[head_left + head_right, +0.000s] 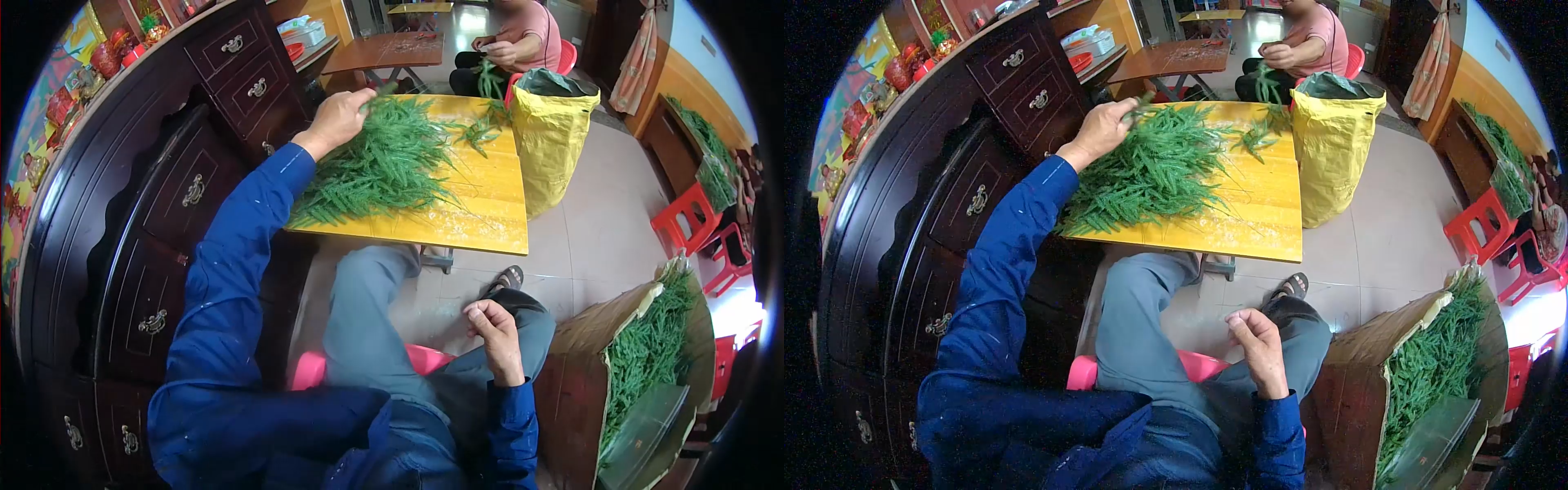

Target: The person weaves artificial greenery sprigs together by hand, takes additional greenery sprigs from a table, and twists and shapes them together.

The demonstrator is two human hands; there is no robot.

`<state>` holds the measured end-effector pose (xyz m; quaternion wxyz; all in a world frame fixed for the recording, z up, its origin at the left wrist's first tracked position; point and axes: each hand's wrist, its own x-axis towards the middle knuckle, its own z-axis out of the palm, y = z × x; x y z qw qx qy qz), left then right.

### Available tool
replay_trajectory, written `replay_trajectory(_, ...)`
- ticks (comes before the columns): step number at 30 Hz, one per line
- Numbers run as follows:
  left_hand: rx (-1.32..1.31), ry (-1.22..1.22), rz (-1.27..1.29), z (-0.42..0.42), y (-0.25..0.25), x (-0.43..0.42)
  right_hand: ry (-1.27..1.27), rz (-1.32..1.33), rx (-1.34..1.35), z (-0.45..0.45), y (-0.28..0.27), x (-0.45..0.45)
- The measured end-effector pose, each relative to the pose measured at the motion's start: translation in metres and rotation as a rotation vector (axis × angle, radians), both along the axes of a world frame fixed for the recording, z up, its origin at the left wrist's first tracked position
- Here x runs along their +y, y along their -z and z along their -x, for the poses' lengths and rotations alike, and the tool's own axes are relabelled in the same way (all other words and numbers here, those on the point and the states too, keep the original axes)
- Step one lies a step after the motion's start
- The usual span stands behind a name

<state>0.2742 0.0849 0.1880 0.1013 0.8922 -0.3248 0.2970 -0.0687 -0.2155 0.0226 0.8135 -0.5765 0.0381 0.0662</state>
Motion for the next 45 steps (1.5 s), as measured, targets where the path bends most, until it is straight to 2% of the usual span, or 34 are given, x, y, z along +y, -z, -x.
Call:
replay_trajectory(3,0.0,0.075,-0.047,0.007,-0.01,-0.003,0.012,-0.004,-0.001,-0.002,-0.001,-0.002)
replay_trajectory(7,0.106,0.06,0.058,0.002,-0.029,-0.007,0.013,-0.007,-0.003,0.0,-0.002,-0.002)
replay_trajectory(10,0.09,0.08,0.131,0.0,-0.04,-0.01,0.02,-0.006,-0.009,-0.001,-0.003,-0.004)
replay_trajectory(15,0.166,0.114,0.023,-0.007,-0.034,-0.013,0.03,-0.006,0.0,0.0,-0.006,-0.005)
replay_trajectory(20,0.086,0.036,0.305,-0.021,-0.037,-0.006,0.046,-0.019,0.004,0.0,-0.007,-0.006)
replay_trajectory(24,-0.019,0.063,0.365,-0.014,-0.059,-0.004,0.036,-0.017,-0.006,-0.002,-0.004,-0.006)
replay_trajectory(27,0.483,0.192,0.785,0.028,-0.082,-0.023,0.037,-0.009,-0.001,-0.001,-0.005,-0.005)
replay_trajectory(29,0.696,0.301,0.874,0.059,-0.085,-0.032,0.03,-0.003,0.002,-0.001,-0.006,-0.004)
replay_trajectory(30,0.802,0.358,0.917,0.071,-0.081,-0.036,0.025,-0.003,0.0,-0.001,-0.006,-0.004)
replay_trajectory(32,0.75,0.4,0.887,0.082,-0.059,-0.046,0.013,-0.001,-0.001,-0.001,-0.004,-0.002)
replay_trajectory(38,0.914,0.234,0.992,0.059,0.026,-0.029,0.002,-0.011,-0.008,-0.001,0.0,-0.002)
replay_trajectory(41,0.905,0.177,1.079,0.058,0.034,-0.011,0.033,-0.005,-0.037,-0.023,0.016,0.004)
replay_trajectory(43,0.895,0.198,1.12,0.066,0.026,-0.008,0.041,0.09,-0.091,-0.05,0.0,0.026)
replay_trajectory(45,0.882,0.211,1.142,0.068,0.022,-0.002,-0.068,0.182,-0.253,-0.092,-0.008,0.048)
